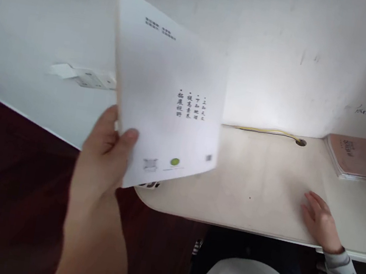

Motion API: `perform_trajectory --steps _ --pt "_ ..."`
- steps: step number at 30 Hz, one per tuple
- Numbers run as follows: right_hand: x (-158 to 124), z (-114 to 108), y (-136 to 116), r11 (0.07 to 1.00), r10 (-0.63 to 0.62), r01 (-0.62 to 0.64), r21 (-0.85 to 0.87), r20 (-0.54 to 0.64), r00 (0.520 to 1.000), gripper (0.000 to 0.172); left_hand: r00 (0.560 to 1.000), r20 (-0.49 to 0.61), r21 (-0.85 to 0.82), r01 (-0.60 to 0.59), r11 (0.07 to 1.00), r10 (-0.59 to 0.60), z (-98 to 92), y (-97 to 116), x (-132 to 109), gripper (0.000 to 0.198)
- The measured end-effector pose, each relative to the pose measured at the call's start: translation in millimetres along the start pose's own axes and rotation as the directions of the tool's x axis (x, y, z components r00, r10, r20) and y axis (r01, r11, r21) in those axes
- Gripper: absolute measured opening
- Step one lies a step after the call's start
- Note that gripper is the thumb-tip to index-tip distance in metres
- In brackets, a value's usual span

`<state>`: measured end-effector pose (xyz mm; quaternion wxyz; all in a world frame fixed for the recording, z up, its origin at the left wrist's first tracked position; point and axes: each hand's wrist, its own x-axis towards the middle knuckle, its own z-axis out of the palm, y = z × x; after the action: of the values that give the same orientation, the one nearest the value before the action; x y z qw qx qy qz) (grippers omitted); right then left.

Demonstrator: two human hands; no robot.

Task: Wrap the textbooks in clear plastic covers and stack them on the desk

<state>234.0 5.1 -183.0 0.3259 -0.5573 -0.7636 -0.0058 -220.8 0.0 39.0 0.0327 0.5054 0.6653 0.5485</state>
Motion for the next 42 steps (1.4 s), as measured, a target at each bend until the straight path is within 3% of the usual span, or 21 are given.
perform_trajectory --steps 2,3,6,10,13,18,21,23,26,28,31,34,42 --pt "1 0 0 1.000 -0.022 0.023 -0.019 0.026 0.999 0.039 0.962 0.271 -0.361 0.141 0.922 -0.041 31.4 -9 -6 0.061" --pt "1 0 -1 0.999 -0.029 0.030 -0.027 0.037 0.999 0.038 0.921 0.385 -0.441 0.234 0.866 -0.052 48.6 -16 -10 0.065" --pt "2 0 -1 0.998 -0.034 0.036 -0.046 0.056 0.998 0.037 0.765 0.627 -0.423 0.493 0.760 -0.148 97.9 -41 -23 0.069" --pt "3 0 -2 0.998 -0.040 0.043 -0.055 0.058 0.998 0.035 0.597 0.762 -0.271 0.647 0.713 -0.252 140.0 -76 -35 0.074" --pt "3 0 -4 0.996 -0.046 0.051 -0.074 0.066 0.997 0.033 0.557 0.771 -0.198 0.669 0.717 -0.307 148.1 -94 -40 0.075" --pt "5 -1 -7 0.991 -0.029 0.041 -0.126 0.097 0.995 0.033 0.549 0.759 -0.174 0.690 0.703 -0.350 139.2 -111 -42 0.074" --pt "5 -2 -9 0.990 -0.024 0.038 -0.138 0.102 0.995 0.033 0.546 0.755 -0.104 0.646 0.756 -0.362 134.6 -116 -41 0.065" --pt "5 -2 -9 0.989 -0.022 0.035 -0.141 0.094 0.995 0.033 0.590 0.726 -0.025 0.536 0.844 -0.353 133.1 -117 -39 0.055" --pt "4 -1 -9 0.987 -0.023 0.037 -0.155 0.092 0.995 0.033 0.738 0.618 0.236 0.155 0.959 -0.271 131.5 -115 -40 0.041" --pt "3 0 -8 0.984 -0.027 0.043 -0.170 0.095 0.995 0.034 0.803 0.574 0.438 -0.135 0.889 -0.161 130.4 -111 -47 0.037" --pt "2 2 -6 0.982 -0.029 0.045 -0.184 0.092 0.995 0.034 0.820 0.569 0.613 -0.375 0.696 -0.059 129.3 -106 -62 0.037" --pt "2 3 -6 0.983 -0.034 0.049 -0.178 0.086 0.996 0.034 0.822 0.568 0.673 -0.429 0.603 -0.049 129.6 -106 -75 0.041" --pt "1 3 -6 0.982 -0.040 0.054 -0.179 0.080 0.996 0.034 0.837 0.547 0.671 -0.448 0.591 0.013 129.4 -105 -76 0.045"
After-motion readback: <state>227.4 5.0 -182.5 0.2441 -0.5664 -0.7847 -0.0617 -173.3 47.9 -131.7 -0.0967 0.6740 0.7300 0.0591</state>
